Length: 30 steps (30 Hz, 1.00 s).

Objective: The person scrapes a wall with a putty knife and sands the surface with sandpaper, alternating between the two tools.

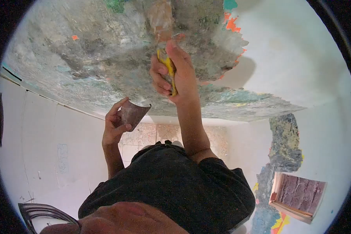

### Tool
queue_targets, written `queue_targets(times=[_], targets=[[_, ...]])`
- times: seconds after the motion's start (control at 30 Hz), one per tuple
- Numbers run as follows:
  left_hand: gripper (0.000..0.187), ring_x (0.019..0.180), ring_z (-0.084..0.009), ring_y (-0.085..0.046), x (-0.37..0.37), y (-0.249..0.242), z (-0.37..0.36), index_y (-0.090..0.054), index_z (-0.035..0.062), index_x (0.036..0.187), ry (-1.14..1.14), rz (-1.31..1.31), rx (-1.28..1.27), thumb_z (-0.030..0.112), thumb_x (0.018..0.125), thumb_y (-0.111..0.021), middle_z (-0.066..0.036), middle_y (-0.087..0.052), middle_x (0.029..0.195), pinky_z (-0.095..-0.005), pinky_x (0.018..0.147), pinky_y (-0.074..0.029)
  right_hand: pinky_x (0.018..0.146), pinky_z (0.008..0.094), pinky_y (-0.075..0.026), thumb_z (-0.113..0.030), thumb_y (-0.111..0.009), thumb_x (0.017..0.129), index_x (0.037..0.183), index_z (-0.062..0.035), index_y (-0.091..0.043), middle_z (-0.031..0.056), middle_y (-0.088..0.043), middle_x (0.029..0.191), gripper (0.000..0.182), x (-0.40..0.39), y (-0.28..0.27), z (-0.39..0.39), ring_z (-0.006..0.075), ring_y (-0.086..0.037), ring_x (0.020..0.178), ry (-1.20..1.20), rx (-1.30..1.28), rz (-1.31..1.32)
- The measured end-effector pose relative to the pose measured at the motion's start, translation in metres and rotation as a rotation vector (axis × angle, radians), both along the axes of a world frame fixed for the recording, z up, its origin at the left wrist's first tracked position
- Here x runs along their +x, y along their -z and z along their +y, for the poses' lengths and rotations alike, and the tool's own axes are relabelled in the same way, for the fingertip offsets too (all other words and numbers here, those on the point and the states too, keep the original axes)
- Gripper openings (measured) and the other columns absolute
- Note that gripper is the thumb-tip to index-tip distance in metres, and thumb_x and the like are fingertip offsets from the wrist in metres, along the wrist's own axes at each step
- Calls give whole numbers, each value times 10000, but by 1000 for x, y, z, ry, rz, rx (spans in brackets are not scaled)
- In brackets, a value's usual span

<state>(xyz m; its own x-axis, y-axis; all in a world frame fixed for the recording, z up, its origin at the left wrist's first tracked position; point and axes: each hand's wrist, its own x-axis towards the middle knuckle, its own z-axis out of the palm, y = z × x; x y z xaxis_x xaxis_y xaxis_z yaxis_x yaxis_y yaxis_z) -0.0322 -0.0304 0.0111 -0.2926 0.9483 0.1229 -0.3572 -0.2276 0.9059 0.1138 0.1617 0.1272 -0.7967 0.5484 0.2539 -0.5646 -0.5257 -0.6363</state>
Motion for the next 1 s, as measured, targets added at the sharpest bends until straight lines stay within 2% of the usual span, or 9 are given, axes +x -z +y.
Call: queue_targets(times=[0.17,0.27,0.37,0.4,0.6,0.7,0.8,0.9,1.0], targets=[[828,1057,-181,-623,2,-7,-6,-394,-6,1421,-47,22,-18,-74,686,-768,-131,-662,1112,-310,934,-471,279,199,-316,-434,-384,1026,1191,-93,-473,-5,-396,646,389,29,52,2,61,-330,365,7,-75,-75],[829,1049,-182,-628,-3,-2,-7,-388,1,1426,-33,30,-46,-67,695,-773,-127,-668,1099,-309,930,-475,282,198,-318,-406,-398,1027,1263,-75,-449,3,-394,649,410,53,66,-5,66,-341,372,166,5,-92],[826,1046,-184,-631,-3,-2,-4,-385,5,1428,-27,31,-73,-62,702,-773,-128,-669,1100,-312,929,-478,309,214,-313,-343,-402,1037,1249,-54,-479,23,-409,665,367,72,59,-10,70,-354,390,287,85,-21],[824,1050,-183,-629,-2,-2,-2,-386,6,1427,-13,41,-72,-62,704,-774,-128,-668,1103,-312,930,-477,324,215,-342,-355,-384,1039,1343,-63,-418,23,-406,680,423,75,59,-7,69,-358,397,269,161,44],[808,1077,-178,-614,8,-7,14,-396,6,1421,72,66,-54,-64,710,-773,-130,-657,1125,-310,944,-466,328,215,-380,-390,-382,1032,1380,-59,-342,19,-402,728,483,80,62,-7,71,-396,431,377,114,103],[806,1082,-181,-611,12,-8,17,-395,0,1420,78,85,-73,-66,711,-771,-134,-652,1131,-310,946,-465,314,204,-364,-376,-401,1030,1353,-81,-378,20,-403,734,438,77,60,-4,70,-398,433,339,134,152],[806,1077,-187,-613,16,-7,16,-391,-7,1420,73,108,-84,-66,712,-771,-138,-652,1128,-312,938,-470,278,187,-316,-334,-418,1030,1372,-104,-357,14,-386,726,417,72,63,3,59,-348,406,346,131,209],[807,1073,-190,-614,20,-8,13,-389,-13,1418,60,121,-113,-66,710,-773,-140,-653,1125,-315,929,-477,294,187,-289,-207,-523,997,1247,-87,-461,11,-417,714,284,72,65,7,44,-345,403,404,116,69],[808,1074,-194,-614,19,-8,10,-386,-19,1417,37,112,-109,-66,710,-775,-143,-653,1124,-318,926,-482,290,183,-254,-196,-568,975,1201,-82,-486,-1,-418,679,266,67,66,7,34,-318,388,373,65,48]])
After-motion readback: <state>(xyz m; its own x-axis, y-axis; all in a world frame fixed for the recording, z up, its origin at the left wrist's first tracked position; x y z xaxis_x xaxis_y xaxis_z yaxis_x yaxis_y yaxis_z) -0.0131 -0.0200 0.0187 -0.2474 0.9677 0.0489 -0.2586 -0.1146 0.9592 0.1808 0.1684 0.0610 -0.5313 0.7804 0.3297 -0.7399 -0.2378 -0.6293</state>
